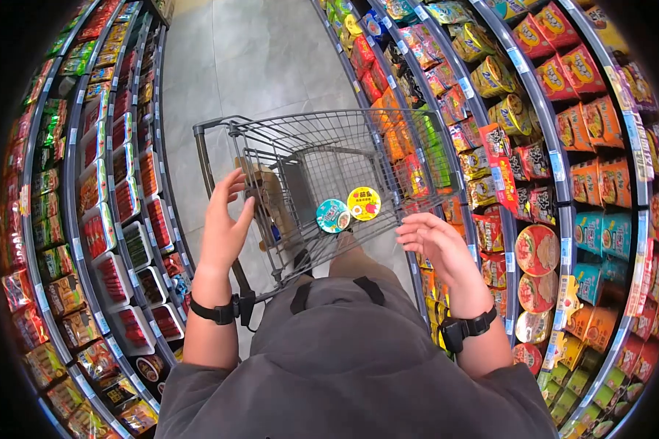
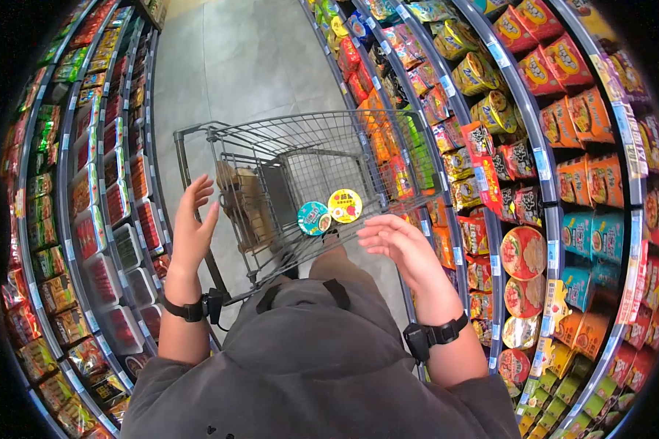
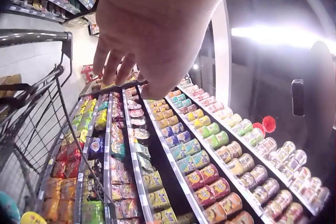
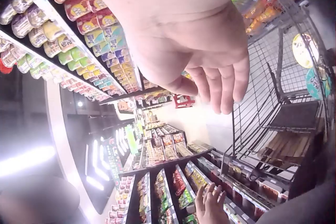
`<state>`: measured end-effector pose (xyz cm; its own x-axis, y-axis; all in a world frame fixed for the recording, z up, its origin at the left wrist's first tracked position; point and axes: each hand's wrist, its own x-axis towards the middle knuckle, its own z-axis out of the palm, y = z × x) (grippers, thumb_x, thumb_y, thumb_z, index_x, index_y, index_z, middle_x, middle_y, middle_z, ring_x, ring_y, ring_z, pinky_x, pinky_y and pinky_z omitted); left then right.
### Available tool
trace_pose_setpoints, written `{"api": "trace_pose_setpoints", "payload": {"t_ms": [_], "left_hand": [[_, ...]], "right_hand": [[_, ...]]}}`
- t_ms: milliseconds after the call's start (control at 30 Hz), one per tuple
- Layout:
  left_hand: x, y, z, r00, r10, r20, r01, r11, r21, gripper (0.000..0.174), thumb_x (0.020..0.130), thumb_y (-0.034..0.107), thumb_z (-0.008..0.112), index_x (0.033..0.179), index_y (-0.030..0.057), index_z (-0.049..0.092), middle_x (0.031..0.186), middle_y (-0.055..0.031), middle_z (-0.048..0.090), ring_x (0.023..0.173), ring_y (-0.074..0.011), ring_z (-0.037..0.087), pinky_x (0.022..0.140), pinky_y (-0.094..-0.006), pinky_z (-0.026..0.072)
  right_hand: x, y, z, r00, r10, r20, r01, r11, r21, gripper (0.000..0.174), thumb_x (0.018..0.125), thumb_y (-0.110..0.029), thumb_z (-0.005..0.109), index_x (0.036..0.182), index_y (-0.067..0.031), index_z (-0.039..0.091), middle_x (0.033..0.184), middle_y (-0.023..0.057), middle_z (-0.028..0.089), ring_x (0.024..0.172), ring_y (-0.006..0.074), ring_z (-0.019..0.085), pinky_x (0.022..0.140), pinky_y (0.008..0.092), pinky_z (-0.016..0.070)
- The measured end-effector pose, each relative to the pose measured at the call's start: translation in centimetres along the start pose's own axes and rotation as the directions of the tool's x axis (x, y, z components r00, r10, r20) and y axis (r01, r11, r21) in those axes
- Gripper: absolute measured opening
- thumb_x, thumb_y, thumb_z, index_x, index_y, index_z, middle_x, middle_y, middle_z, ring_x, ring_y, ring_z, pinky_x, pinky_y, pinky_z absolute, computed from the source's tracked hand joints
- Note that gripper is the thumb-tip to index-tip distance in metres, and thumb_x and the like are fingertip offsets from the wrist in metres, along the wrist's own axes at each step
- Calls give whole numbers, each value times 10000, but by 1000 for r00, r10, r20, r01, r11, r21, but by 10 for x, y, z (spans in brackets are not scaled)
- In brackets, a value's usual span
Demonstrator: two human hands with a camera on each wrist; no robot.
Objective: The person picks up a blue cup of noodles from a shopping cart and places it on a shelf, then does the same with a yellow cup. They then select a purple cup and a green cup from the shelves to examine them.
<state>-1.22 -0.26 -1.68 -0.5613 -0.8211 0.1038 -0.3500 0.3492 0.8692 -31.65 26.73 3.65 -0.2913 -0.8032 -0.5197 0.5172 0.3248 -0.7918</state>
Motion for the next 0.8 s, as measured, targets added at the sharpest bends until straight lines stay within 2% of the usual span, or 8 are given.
{"api": "trace_pose_setpoints", "payload": {"t_ms": [133, 267, 333, 400, 533, 633, 733, 800], "left_hand": [[27, -6, 35, 998, -33, 52, 32, 999, 6, 544, 926, 31, 685, 1441, 41, 511, 1304, -145, 643, 1181, -262, 622, 1013, -388, 493], [47, -30, 88, 976, -146, 161, 144, 989, 22, 524, 919, 50, 697, 1415, 35, 528, 1277, -155, 629, 1117, -270, 633, 988, -378, 505], [53, -50, 122, 935, -222, 277, 214, 975, 60, 509, 920, 79, 703, 1399, 31, 538, 1244, -167, 629, 1106, -281, 643, 970, -376, 516], [53, -73, 158, 882, -303, 360, 282, 953, 112, 489, 921, 136, 714, 1374, 33, 561, 1272, -183, 608, 1097, -299, 659, 927, -390, 535], [47, -126, 228, 736, -484, 475, 471, 869, 156, 493, 913, 150, 715, 1368, 30, 570, 1289, -203, 603, 1110, -315, 657, 917, -396, 541], [40, -162, 274, 640, -586, 496, 529, 805, 269, 473, 903, 198, 706, 1324, 11, 593, 1270, -228, 613, 1093, -355, 651, 950, -422, 537], [40, -183, 310, 625, -580, 522, 555, 801, 225, 468, 909, 206, 692, 1315, -6, 596, 1268, -237, 612, 1086, -360, 651, 951, -426, 536], [41, -201, 329, 572, -623, 534, 590, 765, 259, 466, 913, 229, 682, 1303, -13, 605, 1285, -255, 606, 1148, -385, 631, 1005, -434, 512]], "right_hand": [[54, 1, -25, 994, 104, 24, -104, 994, 11, 313, 1010, -163, 563, 1277, -12, 623, 1208, 148, 708, 1098, 231, 689, 958, 369, 531], [125, 41, -54, 965, 263, 20, -264, 964, 42, 270, 1021, -162, 568, 1250, -34, 633, 1241, 132, 699, 1154, 242, 675, 976, 386, 526], [162, 73, -69, 940, 339, 26, -340, 938, 61, 267, 1025, -176, 573, 1245, -41, 640, 1255, 120, 691, 1174, 242, 669, 983, 386, 523], [197, 106, -77, 859, 508, -57, -508, 861, 25, 265, 1026, -165, 565, 1252, -49, 643, 1281, 101, 671, 1204, 234, 647, 989, 378, 520], [251, 194, -100, 770, 636, -58, -634, 772, 41, 285, 1015, -214, 594, 1255, -71, 646, 1262, 66, 656, 1212, 200, 615, 962, 368, 512], [282, 251, -113, 694, 715, -86, -720, 689, -83, 353, 970, -367, 662, 1236, -136, 649, 1144, -10, 631, 1054, 110, 572, 882, 344, 469], [300, 286, -122, 638, 761, -118, -769, 621, -155, 307, 973, -356, 652, 1205, -156, 650, 1099, -32, 619, 996, 94, 557, 853, 334, 462], [308, 297, -126, 581, 808, -98, -811, 565, -152, 267, 970, -347, 641, 1162, -162, 645, 1042, -46, 598, 969, 87, 546, 832, 330, 457]]}}
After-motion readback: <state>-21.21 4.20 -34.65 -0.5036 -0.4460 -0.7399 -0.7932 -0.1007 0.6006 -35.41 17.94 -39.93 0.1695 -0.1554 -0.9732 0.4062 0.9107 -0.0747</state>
